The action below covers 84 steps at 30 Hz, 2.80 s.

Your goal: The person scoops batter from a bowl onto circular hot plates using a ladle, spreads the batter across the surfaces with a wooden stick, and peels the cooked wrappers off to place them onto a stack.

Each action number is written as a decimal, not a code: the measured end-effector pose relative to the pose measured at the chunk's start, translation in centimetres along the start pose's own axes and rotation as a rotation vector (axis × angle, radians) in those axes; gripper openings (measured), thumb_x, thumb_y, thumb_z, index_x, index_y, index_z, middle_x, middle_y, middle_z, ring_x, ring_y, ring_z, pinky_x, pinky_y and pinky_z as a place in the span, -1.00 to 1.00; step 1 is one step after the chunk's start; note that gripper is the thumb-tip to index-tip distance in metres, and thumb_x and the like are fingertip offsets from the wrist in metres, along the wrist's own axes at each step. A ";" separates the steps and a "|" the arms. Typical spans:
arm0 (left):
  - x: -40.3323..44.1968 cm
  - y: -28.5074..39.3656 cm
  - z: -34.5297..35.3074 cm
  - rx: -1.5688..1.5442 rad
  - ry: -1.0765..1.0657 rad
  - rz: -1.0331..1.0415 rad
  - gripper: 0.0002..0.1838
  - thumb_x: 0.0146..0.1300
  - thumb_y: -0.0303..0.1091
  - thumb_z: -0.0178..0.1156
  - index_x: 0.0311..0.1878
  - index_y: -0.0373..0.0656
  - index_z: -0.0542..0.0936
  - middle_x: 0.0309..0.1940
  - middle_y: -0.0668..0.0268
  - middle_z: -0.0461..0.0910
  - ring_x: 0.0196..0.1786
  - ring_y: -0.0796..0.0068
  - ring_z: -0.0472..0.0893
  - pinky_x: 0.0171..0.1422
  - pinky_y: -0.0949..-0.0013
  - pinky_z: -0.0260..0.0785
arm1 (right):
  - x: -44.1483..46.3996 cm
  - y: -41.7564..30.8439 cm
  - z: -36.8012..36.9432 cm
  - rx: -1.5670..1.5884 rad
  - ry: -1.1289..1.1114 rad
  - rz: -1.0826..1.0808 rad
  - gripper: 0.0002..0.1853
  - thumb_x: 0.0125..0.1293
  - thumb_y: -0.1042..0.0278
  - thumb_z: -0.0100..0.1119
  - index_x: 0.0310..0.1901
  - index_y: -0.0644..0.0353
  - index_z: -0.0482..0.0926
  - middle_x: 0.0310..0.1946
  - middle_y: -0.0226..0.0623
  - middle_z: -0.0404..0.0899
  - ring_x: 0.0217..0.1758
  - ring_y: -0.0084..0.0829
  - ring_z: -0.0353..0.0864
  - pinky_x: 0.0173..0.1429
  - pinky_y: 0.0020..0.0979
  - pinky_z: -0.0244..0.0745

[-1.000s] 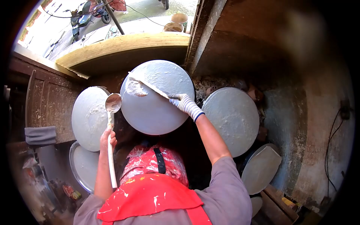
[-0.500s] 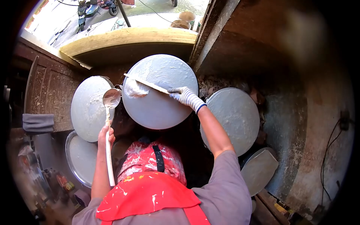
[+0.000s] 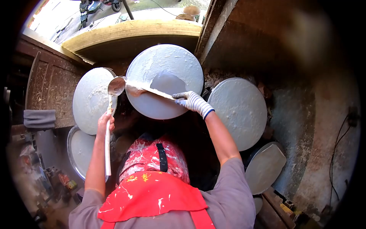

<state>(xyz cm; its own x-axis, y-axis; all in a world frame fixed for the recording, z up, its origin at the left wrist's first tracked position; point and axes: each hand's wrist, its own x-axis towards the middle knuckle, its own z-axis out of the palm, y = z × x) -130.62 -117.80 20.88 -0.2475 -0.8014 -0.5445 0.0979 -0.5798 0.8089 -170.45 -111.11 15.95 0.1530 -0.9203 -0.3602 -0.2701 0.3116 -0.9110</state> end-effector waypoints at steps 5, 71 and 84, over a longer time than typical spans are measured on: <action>-0.4 0.4 -0.5 0.148 -0.058 -0.054 -0.67 0.22 -0.31 0.01 0.02 -0.24 0.40 -0.69 0.40 0.31 -0.80 0.69 0.22 -0.72 0.64 0.11 | -6.3 -0.4 0.6 0.051 0.262 0.021 -0.68 0.15 0.45 0.14 -0.02 0.28 0.50 -0.12 -0.29 0.57 -0.08 -0.57 0.48 0.06 -0.55 0.34; -16.8 -10.1 -0.7 -0.520 -0.454 -0.289 -0.57 0.30 -0.10 -0.05 0.14 -0.14 0.29 -0.70 0.46 0.24 -0.83 0.69 0.19 -0.71 0.61 0.11 | -15.8 0.4 16.0 0.392 0.405 0.382 -0.50 0.28 -0.09 -0.11 -0.27 0.28 0.54 -0.69 -0.24 0.55 -0.84 -0.64 0.29 -0.75 -0.59 0.16; -18.3 -9.4 2.9 -0.464 -0.363 -0.196 -0.62 0.31 -0.19 -0.08 0.12 -0.16 0.30 -0.73 0.41 0.24 -0.87 0.64 0.14 -0.79 0.61 0.09 | -18.3 6.6 12.0 0.333 0.424 0.451 -0.52 0.28 -0.09 -0.11 -0.27 0.24 0.54 -0.70 -0.28 0.54 -0.84 -0.60 0.30 -0.75 -0.52 0.19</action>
<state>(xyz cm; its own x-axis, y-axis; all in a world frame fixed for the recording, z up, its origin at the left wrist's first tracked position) -129.82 -97.23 23.88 -0.6076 -0.6198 -0.4967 0.4060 -0.7799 0.4764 -163.61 -89.32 14.09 -0.3081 -0.6762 -0.6692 0.0956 0.6778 -0.7290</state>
